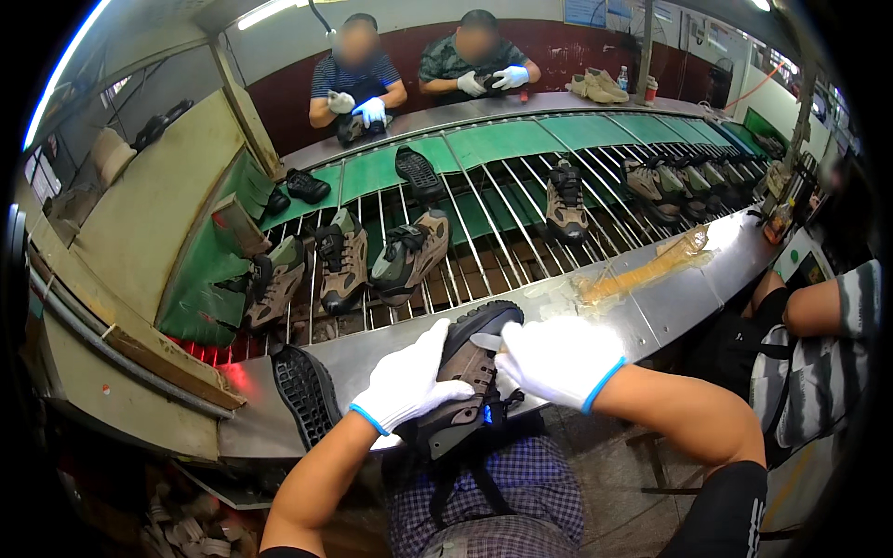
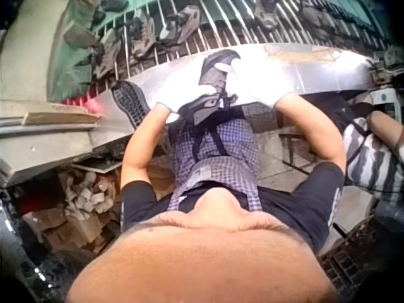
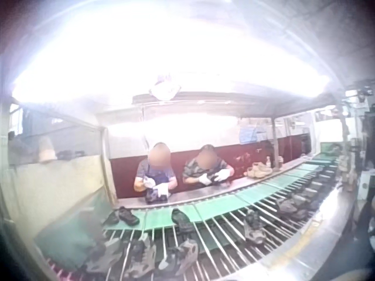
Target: The person picks up shoe uppers and soles from a conveyor belt, fits them together by hand, and places the assembled units back onto the belt.
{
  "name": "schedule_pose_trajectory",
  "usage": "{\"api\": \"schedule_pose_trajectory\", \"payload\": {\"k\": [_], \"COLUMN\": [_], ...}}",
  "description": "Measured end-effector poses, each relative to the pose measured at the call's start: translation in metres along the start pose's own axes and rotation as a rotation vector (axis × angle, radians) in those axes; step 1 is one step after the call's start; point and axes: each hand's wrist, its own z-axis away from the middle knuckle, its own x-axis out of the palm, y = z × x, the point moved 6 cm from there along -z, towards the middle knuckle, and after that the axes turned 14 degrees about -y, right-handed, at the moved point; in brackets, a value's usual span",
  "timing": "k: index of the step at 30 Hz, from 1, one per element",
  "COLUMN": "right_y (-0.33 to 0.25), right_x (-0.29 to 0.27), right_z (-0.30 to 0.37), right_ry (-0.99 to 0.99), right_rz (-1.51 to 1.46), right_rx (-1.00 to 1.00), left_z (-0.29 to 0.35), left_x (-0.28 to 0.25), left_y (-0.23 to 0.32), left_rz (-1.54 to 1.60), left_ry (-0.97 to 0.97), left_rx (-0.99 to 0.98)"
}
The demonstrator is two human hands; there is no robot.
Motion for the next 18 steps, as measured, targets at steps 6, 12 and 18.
{"api": "schedule_pose_trajectory", "payload": {"k": [6, 12, 18], "right_y": [-0.007, -0.013, 0.053], "right_x": [0.032, 0.033, 0.025], "right_z": [0.004, 0.001, -0.007], "right_ry": [0.077, 0.027, -0.028], "right_rz": [-0.223, -0.139, -0.154], "right_rx": [-0.008, 0.048, 0.107], "left_z": [0.000, 0.002, 0.070], "left_x": [0.002, -0.002, -0.005], "left_y": [-0.001, 0.004, 0.032], "left_rz": [-0.037, -0.037, -0.189], "left_ry": [0.010, -0.059, 0.507], "left_rx": [0.042, 0.014, 0.282]}}
